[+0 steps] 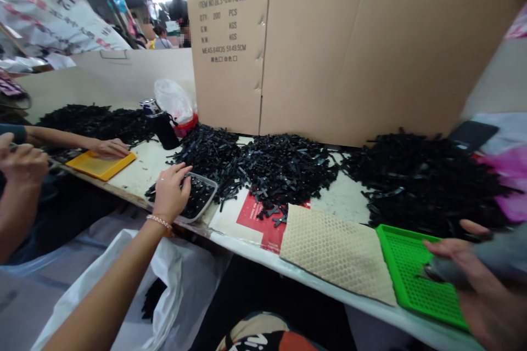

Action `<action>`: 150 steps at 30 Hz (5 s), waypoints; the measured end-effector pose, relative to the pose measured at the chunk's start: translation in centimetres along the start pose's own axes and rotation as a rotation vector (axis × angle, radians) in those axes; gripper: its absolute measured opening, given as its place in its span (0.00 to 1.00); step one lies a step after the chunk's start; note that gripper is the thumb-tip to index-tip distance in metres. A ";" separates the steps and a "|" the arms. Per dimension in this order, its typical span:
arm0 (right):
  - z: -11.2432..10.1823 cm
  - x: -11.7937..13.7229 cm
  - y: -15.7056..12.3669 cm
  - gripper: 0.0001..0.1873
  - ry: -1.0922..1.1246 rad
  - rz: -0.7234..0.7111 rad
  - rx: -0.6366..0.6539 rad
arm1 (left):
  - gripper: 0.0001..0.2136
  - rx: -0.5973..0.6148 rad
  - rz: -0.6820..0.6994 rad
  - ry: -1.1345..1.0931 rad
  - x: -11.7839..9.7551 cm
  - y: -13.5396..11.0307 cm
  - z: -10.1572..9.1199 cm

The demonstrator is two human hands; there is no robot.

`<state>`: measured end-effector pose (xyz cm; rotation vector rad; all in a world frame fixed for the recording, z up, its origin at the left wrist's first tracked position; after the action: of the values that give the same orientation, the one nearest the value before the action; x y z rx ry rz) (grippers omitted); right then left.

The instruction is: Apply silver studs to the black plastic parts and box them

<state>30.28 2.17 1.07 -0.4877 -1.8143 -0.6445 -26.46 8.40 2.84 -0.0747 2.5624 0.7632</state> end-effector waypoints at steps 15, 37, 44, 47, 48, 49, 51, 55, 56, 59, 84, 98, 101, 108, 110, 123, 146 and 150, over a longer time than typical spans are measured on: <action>9.9 4.8 -7.0 0.22 -0.628 -0.923 0.259 | 0.19 0.489 -0.208 0.219 -4.3 8.2 12.8; 21.2 -0.5 10.4 0.21 -1.538 -0.298 0.541 | 0.08 0.363 -0.986 -1.217 -6.1 -1.4 7.2; 15.2 3.6 4.5 0.16 -0.628 -0.255 0.445 | 0.08 0.668 -1.458 -1.855 -16.6 -11.7 11.4; 13.6 3.3 -2.0 0.13 0.089 0.016 0.632 | 0.08 0.768 -1.533 -1.919 -19.4 -14.2 12.2; 13.6 3.1 -4.3 0.13 0.231 0.103 0.688 | 0.08 0.801 -1.514 -1.912 -20.1 -14.7 12.3; 13.6 2.9 -6.2 0.13 0.324 0.175 0.714 | 0.09 0.830 -1.479 -1.896 -20.6 -15.1 12.3; 13.7 2.6 -8.9 0.13 0.417 0.243 0.712 | 0.12 0.850 -1.382 -1.853 -21.5 -15.3 12.0; 13.9 3.1 -10.5 0.11 0.454 0.142 0.651 | 0.21 0.788 -1.212 -1.782 -22.6 -14.9 10.7; 13.8 3.3 -10.6 0.10 0.470 0.127 0.645 | 0.23 0.775 -1.191 -1.775 -22.7 -14.9 10.5; 13.3 3.7 -10.6 0.09 0.555 0.152 0.633 | 0.24 0.728 -1.193 -1.771 -22.6 -14.8 10.2; 11.5 3.7 -11.4 0.14 0.211 0.043 0.974 | 0.23 0.758 -0.925 -1.546 -22.1 -14.4 10.4; 11.3 3.5 -11.2 0.14 0.026 -0.106 0.910 | 0.26 0.733 -0.821 -1.445 -22.0 -14.1 10.3; 11.2 3.6 -11.1 0.13 -0.010 -0.131 0.902 | 0.26 0.749 -0.811 -1.431 -21.9 -14.1 10.5; 11.2 3.7 -11.1 0.14 -0.108 -0.211 0.847 | 0.24 0.734 -0.890 -1.455 -21.9 -14.4 10.7; 11.2 4.0 -11.5 0.13 -0.119 -0.261 0.822 | 0.21 0.699 -0.914 -1.458 -21.9 -14.4 11.0; 20.2 0.5 0.3 0.13 -0.840 -0.353 0.632 | 0.20 0.483 -0.927 -1.435 -17.0 -9.2 13.0; 15.0 2.1 -10.0 0.22 0.319 0.197 0.976 | 0.13 0.880 -0.781 -1.410 -21.6 -12.1 11.5; 14.8 0.0 -12.2 0.26 0.482 0.380 0.799 | 0.11 0.772 -0.797 -1.448 -21.6 -12.4 11.3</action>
<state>12.11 2.27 -5.06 -0.1034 -1.3181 0.2305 -0.26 2.27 -2.09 -0.1839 1.0789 -0.4346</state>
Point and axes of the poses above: each hand's wrist, its own y-axis towards the middle knuckle, its own z-axis out of the palm, x = y × z, the point moved 8 cm from there along y, towards the middle knuckle, and after that the axes turned 15 degrees about -y, right-handed, at the moved point
